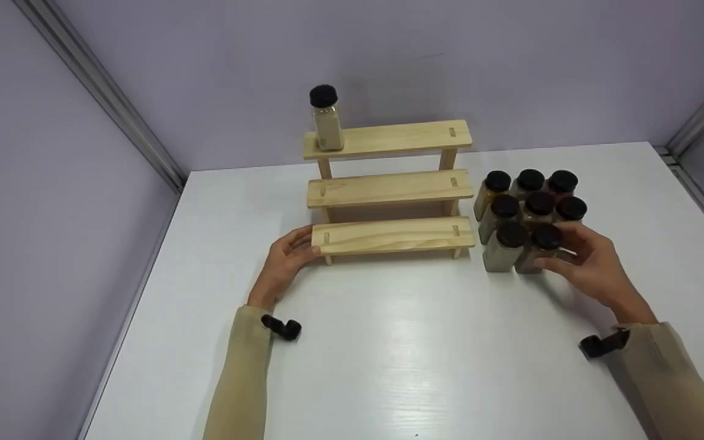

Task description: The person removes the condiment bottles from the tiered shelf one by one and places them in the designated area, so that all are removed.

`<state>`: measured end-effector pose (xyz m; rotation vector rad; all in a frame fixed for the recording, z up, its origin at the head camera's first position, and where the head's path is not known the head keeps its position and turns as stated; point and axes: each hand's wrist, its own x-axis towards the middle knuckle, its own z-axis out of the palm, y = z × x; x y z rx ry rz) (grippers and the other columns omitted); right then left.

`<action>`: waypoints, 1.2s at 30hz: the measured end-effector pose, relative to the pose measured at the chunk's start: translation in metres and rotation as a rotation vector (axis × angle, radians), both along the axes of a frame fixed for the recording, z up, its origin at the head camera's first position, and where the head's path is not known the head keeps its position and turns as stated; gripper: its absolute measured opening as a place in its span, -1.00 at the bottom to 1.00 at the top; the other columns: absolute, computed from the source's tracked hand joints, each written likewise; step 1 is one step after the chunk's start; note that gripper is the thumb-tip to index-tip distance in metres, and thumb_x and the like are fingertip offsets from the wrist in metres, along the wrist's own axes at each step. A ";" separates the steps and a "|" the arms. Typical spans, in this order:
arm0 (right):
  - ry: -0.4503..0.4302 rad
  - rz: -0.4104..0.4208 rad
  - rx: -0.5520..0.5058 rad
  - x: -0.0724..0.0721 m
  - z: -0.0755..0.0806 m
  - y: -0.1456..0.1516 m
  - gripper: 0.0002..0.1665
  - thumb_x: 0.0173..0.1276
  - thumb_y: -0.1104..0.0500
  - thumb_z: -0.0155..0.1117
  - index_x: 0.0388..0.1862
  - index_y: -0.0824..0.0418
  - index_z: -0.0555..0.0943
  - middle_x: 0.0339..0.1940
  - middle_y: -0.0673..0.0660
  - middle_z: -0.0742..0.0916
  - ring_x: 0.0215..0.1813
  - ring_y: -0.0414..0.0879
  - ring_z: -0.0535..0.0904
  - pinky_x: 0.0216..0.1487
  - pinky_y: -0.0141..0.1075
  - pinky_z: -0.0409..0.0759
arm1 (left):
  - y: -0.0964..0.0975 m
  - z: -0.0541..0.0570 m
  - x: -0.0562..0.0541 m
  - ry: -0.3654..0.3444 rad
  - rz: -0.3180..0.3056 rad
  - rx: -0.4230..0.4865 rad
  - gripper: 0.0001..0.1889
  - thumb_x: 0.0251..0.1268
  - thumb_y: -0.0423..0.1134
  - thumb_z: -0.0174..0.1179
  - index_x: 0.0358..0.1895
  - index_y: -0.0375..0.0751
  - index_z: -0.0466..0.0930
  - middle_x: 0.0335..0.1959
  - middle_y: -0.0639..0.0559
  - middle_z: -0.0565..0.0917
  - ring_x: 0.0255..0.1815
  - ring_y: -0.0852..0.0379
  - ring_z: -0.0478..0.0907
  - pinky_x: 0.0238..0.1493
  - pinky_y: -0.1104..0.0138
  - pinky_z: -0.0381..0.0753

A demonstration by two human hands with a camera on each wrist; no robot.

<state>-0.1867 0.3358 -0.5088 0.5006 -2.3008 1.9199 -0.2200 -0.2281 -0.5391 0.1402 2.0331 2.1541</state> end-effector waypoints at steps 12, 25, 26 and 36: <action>0.000 0.014 0.021 -0.001 0.000 -0.001 -0.28 0.15 0.69 0.48 0.31 0.57 0.49 0.12 -0.01 0.78 0.15 -0.24 0.72 0.20 -0.46 0.71 | -0.002 0.001 0.000 -0.003 0.009 -0.005 -0.34 0.52 -0.30 0.35 0.59 -0.29 0.36 0.49 -0.28 0.48 0.35 -0.05 0.60 0.35 0.24 0.69; 0.032 0.002 0.121 0.001 0.004 -0.002 -0.26 0.19 0.66 0.47 0.36 0.54 0.48 0.16 -0.08 0.75 0.17 -0.28 0.70 0.19 -0.51 0.69 | 0.000 0.000 0.000 -0.010 0.003 -0.006 -0.33 0.52 -0.32 0.34 0.60 -0.31 0.33 0.50 -0.29 0.46 0.37 -0.07 0.58 0.35 0.27 0.68; 0.035 0.000 0.127 0.002 0.005 -0.002 -0.27 0.19 0.66 0.47 0.36 0.54 0.48 0.16 -0.09 0.75 0.17 -0.28 0.70 0.19 -0.52 0.69 | 0.000 0.001 0.000 -0.009 0.004 -0.007 -0.34 0.52 -0.32 0.33 0.60 -0.30 0.34 0.50 -0.28 0.46 0.37 -0.08 0.58 0.35 0.27 0.68; 0.069 0.013 0.084 0.002 0.017 -0.001 -0.32 0.24 0.65 0.44 0.36 0.55 0.50 0.15 0.02 0.75 0.17 -0.24 0.69 0.21 -0.53 0.67 | 0.001 0.002 0.000 -0.011 0.023 -0.014 -0.37 0.53 -0.37 0.31 0.59 -0.31 0.36 0.49 -0.29 0.48 0.36 -0.07 0.60 0.33 0.28 0.69</action>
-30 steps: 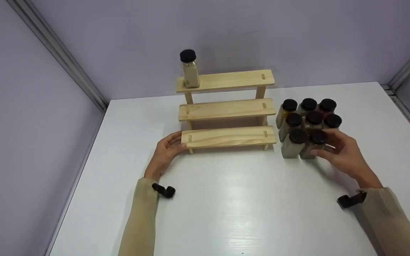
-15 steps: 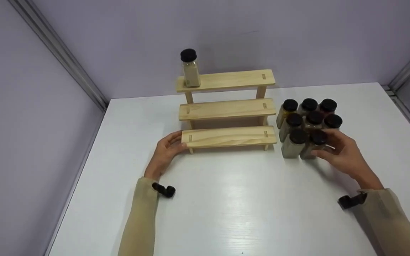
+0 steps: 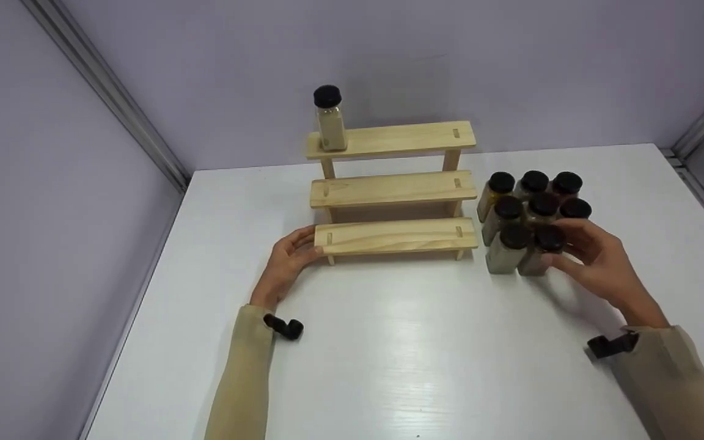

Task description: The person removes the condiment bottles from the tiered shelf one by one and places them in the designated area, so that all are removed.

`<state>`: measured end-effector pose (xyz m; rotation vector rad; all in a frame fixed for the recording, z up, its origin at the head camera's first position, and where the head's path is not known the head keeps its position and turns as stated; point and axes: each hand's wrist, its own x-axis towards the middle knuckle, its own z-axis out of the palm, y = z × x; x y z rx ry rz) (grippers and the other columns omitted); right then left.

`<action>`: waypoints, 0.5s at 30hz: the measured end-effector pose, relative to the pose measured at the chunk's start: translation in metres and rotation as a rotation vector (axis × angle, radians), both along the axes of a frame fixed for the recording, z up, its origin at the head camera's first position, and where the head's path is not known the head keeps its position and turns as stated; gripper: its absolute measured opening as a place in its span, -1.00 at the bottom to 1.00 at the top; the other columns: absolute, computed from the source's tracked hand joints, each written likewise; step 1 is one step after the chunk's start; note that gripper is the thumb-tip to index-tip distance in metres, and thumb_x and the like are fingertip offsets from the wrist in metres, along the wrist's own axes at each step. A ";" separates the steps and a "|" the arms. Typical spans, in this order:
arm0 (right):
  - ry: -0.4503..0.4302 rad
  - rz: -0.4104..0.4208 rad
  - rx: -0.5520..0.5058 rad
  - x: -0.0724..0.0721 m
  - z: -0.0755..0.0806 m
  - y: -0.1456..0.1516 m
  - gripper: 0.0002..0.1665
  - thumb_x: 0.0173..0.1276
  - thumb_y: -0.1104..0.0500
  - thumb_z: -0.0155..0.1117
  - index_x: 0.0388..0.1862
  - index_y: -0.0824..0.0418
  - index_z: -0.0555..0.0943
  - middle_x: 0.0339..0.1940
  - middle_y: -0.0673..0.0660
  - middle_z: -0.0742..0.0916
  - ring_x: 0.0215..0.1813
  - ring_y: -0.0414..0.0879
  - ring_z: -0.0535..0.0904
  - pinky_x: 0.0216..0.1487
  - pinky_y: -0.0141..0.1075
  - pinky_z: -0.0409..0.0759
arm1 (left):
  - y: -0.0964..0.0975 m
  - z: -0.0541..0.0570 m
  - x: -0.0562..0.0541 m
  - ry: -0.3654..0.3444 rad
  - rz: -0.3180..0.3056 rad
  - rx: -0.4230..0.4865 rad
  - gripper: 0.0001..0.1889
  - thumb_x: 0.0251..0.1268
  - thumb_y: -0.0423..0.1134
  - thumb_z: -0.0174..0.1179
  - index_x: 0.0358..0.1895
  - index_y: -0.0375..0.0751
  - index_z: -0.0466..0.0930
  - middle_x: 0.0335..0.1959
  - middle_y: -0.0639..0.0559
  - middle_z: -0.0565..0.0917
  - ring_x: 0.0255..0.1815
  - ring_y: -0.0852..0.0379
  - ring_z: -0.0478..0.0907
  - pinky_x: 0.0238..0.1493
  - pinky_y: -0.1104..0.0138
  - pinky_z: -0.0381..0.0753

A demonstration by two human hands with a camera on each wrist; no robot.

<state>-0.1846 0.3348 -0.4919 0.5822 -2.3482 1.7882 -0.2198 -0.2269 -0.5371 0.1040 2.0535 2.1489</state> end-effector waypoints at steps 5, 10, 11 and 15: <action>0.055 0.057 -0.107 -0.001 0.012 0.002 -0.32 0.22 0.72 0.38 0.34 0.63 0.47 0.20 0.26 0.73 0.23 -0.11 0.69 0.26 -0.47 0.67 | 0.001 -0.001 0.001 0.003 0.013 0.011 -0.39 0.52 -0.38 0.31 0.56 -0.30 0.40 0.46 -0.28 0.51 0.33 -0.06 0.61 0.31 0.27 0.70; 0.096 0.070 -0.171 -0.004 0.035 -0.005 -0.35 0.19 0.77 0.34 0.30 0.68 0.49 0.16 0.49 0.71 0.19 0.04 0.72 0.25 -0.39 0.69 | 0.002 -0.002 0.001 0.000 0.005 0.031 -0.38 0.51 -0.37 0.33 0.56 -0.30 0.40 0.46 -0.28 0.51 0.33 -0.05 0.61 0.32 0.26 0.70; 0.101 0.072 -0.166 -0.006 0.041 -0.008 -0.36 0.19 0.77 0.34 0.29 0.68 0.50 0.16 0.50 0.70 0.19 0.04 0.72 0.25 -0.39 0.69 | 0.002 -0.002 0.001 0.000 0.006 0.031 -0.38 0.50 -0.36 0.33 0.56 -0.30 0.40 0.46 -0.28 0.51 0.33 -0.05 0.61 0.32 0.26 0.70; 0.144 0.064 -0.046 -0.014 0.066 -0.024 -0.38 0.26 0.69 0.36 0.32 0.59 0.53 0.21 0.37 0.73 0.23 -0.04 0.72 0.29 -0.42 0.66 | 0.001 -0.002 0.000 0.005 0.007 0.039 -0.37 0.49 -0.36 0.35 0.56 -0.30 0.40 0.46 -0.29 0.51 0.32 -0.05 0.62 0.32 0.26 0.70</action>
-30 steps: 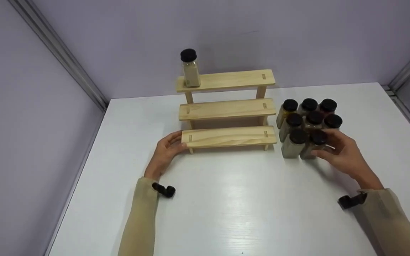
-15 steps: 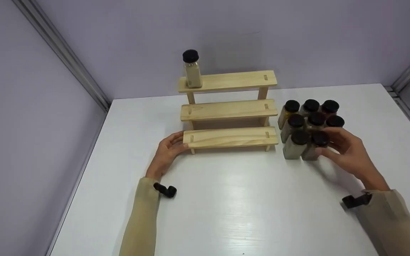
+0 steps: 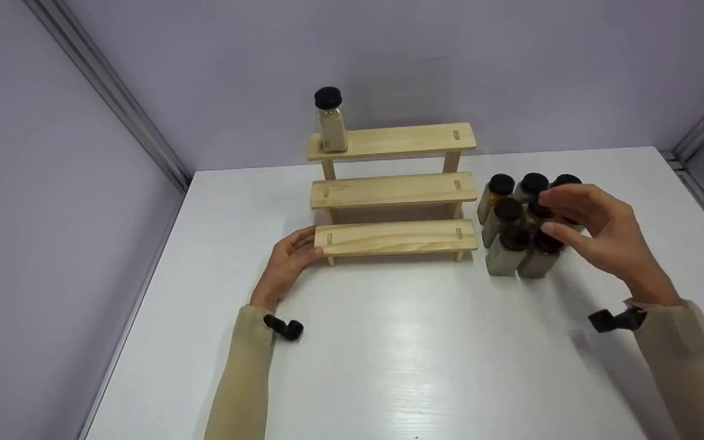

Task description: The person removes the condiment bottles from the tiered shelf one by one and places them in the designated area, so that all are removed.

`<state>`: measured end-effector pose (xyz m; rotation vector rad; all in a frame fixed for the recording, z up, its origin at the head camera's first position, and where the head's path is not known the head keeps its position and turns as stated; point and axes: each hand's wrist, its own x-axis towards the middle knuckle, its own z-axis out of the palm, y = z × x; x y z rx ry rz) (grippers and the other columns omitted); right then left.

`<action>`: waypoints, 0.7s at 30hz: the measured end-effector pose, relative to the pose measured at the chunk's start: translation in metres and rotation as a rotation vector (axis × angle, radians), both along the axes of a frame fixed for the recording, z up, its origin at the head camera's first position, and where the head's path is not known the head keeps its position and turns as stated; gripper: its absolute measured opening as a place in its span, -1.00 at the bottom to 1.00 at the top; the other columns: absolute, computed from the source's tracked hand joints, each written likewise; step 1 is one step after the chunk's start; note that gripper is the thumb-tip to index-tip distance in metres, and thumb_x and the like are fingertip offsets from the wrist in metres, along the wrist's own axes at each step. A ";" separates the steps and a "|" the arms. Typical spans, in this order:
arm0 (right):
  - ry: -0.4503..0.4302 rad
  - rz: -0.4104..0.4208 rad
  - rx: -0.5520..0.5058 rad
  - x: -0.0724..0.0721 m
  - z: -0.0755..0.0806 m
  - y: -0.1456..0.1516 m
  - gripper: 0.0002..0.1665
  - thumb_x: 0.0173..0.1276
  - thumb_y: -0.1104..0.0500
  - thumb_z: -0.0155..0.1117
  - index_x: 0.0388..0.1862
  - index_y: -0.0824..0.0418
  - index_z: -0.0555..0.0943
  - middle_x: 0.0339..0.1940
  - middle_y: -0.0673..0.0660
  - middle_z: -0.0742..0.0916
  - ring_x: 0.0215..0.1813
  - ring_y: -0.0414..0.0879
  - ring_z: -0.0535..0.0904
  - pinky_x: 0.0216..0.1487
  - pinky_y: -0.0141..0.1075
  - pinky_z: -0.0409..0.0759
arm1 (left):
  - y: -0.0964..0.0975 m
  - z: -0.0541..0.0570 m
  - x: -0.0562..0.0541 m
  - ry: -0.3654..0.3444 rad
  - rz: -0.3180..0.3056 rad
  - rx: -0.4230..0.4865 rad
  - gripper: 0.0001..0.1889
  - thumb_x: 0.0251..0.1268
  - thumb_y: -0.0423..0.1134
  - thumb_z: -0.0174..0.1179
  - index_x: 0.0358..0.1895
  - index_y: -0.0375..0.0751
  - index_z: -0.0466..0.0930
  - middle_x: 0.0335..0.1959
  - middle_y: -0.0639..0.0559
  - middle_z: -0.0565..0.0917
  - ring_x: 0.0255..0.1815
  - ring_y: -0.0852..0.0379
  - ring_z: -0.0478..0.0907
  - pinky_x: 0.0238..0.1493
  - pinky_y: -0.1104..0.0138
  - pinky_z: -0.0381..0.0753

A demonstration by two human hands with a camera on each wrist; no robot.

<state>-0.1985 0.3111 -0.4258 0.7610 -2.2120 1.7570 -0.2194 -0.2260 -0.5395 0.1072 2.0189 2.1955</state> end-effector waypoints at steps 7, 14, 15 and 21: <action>0.033 0.030 0.144 -0.020 0.043 -0.046 -0.40 0.35 0.54 0.43 0.37 0.43 0.58 0.24 0.12 0.75 0.29 -0.15 0.69 0.37 -0.43 0.61 | -0.001 0.001 -0.001 0.006 -0.021 -0.008 -0.34 0.51 -0.33 0.33 0.59 -0.30 0.35 0.48 -0.28 0.49 0.35 -0.06 0.61 0.33 0.26 0.70; -0.018 -0.016 0.286 -0.050 0.076 -0.099 -0.42 0.39 0.28 0.54 0.36 0.28 0.62 0.26 0.13 0.73 0.29 -0.08 0.68 0.42 -0.33 0.60 | -0.001 0.000 0.000 0.005 -0.013 0.008 -0.35 0.49 -0.35 0.35 0.58 -0.30 0.38 0.46 -0.27 0.51 0.35 -0.06 0.61 0.34 0.24 0.70; -0.029 -0.015 0.299 -0.055 0.079 -0.106 -0.42 0.40 0.24 0.55 0.36 0.27 0.62 0.28 0.17 0.72 0.30 -0.02 0.67 0.44 -0.28 0.60 | -0.002 0.000 0.000 0.005 -0.015 0.006 -0.35 0.50 -0.35 0.35 0.58 -0.30 0.37 0.46 -0.27 0.51 0.35 -0.06 0.61 0.34 0.24 0.70; -0.082 0.043 0.261 -0.089 0.088 -0.154 -0.40 0.39 0.18 0.56 0.35 0.32 0.61 0.32 0.30 0.70 0.36 0.20 0.64 0.51 -0.01 0.57 | -0.009 -0.001 0.004 0.002 0.002 -0.019 -0.36 0.50 -0.34 0.34 0.57 -0.30 0.38 0.47 -0.28 0.51 0.34 -0.06 0.61 0.30 0.27 0.71</action>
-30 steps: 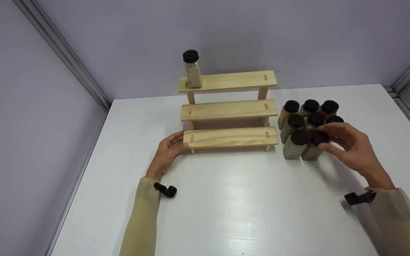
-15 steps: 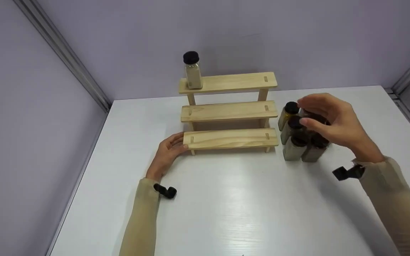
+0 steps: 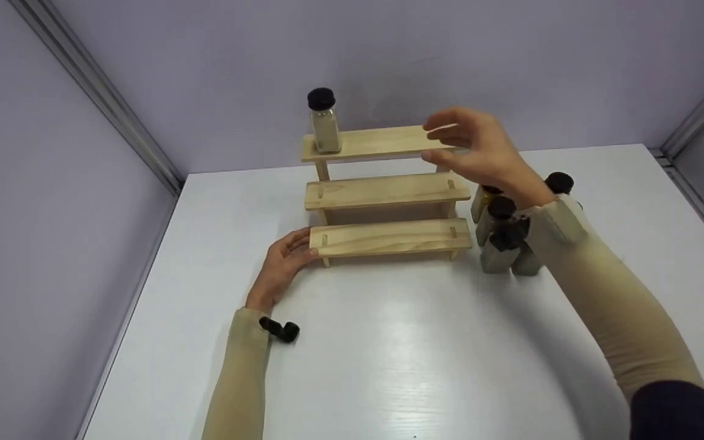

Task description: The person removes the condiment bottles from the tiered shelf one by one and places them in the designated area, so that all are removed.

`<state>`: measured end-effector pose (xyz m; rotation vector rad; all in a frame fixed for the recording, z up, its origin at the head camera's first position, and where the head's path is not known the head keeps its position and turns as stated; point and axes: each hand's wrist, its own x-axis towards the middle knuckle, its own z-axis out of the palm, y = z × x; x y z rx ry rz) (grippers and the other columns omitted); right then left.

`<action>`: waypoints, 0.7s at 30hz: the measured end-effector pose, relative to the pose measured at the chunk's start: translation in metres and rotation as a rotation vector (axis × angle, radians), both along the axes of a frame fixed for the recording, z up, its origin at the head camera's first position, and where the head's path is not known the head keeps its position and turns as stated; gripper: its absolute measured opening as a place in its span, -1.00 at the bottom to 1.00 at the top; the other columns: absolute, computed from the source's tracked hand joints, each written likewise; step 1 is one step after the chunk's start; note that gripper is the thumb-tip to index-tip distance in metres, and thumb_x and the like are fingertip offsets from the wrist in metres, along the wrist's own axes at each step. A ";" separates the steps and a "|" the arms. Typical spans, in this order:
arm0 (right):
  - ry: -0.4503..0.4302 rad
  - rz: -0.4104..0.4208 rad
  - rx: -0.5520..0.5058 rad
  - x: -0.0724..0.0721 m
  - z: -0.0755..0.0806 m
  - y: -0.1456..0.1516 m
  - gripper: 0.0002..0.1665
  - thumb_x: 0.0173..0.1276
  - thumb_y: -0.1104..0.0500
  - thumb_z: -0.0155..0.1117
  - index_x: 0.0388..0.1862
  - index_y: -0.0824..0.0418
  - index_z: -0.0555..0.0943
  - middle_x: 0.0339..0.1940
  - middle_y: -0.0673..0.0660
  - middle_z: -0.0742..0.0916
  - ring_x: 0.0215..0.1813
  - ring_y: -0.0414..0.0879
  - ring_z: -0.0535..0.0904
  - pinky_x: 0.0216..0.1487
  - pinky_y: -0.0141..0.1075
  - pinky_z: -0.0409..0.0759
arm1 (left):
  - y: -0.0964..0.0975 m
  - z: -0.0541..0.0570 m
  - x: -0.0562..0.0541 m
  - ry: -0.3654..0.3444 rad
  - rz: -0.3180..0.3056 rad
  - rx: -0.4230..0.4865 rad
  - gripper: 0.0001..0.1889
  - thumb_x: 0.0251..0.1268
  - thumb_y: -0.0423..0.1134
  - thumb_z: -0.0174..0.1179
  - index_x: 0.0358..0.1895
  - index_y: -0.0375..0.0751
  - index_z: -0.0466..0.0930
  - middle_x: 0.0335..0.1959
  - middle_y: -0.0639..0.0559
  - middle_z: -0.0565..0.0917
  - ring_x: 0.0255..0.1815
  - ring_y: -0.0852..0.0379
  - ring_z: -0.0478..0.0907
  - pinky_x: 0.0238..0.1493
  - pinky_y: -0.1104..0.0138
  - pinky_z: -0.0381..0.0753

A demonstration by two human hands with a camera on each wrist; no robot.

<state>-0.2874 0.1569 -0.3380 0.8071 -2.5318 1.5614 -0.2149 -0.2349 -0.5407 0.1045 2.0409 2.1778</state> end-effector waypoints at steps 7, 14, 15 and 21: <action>-0.047 0.028 -0.037 -0.036 0.007 -0.046 -0.32 0.39 0.14 0.57 0.41 0.33 0.56 0.36 0.26 0.67 0.41 0.16 0.61 0.55 -0.13 0.53 | 0.006 0.002 -0.011 0.011 -0.022 0.012 -0.36 0.51 -0.35 0.34 0.58 -0.32 0.37 0.47 -0.30 0.51 0.30 -0.01 0.63 0.28 0.30 0.71; -0.040 0.015 -0.036 -0.057 0.005 -0.089 -0.24 0.39 0.14 0.56 0.49 0.31 0.49 0.41 0.24 0.64 0.44 0.10 0.60 0.53 -0.22 0.54 | 0.005 0.002 -0.013 0.009 -0.030 -0.040 -0.31 0.50 -0.26 0.38 0.60 -0.28 0.36 0.48 -0.27 0.50 0.34 -0.03 0.62 0.30 0.29 0.70; -0.052 0.014 -0.041 -0.060 0.005 -0.095 -0.22 0.40 0.15 0.55 0.51 0.32 0.48 0.42 0.24 0.63 0.45 0.10 0.59 0.52 -0.22 0.54 | 0.004 0.001 -0.013 0.008 -0.028 -0.049 -0.31 0.49 -0.24 0.39 0.60 -0.27 0.35 0.48 -0.26 0.50 0.34 -0.04 0.61 0.30 0.29 0.70; -0.185 0.014 -0.078 -0.072 0.004 -0.121 -0.13 0.42 0.19 0.54 0.60 0.32 0.37 0.54 0.23 0.55 0.53 0.10 0.52 0.53 -0.21 0.54 | 0.003 -0.002 -0.012 0.006 -0.021 -0.041 -0.31 0.47 -0.22 0.41 0.58 -0.24 0.39 0.47 -0.23 0.53 0.35 -0.07 0.61 0.32 0.25 0.70</action>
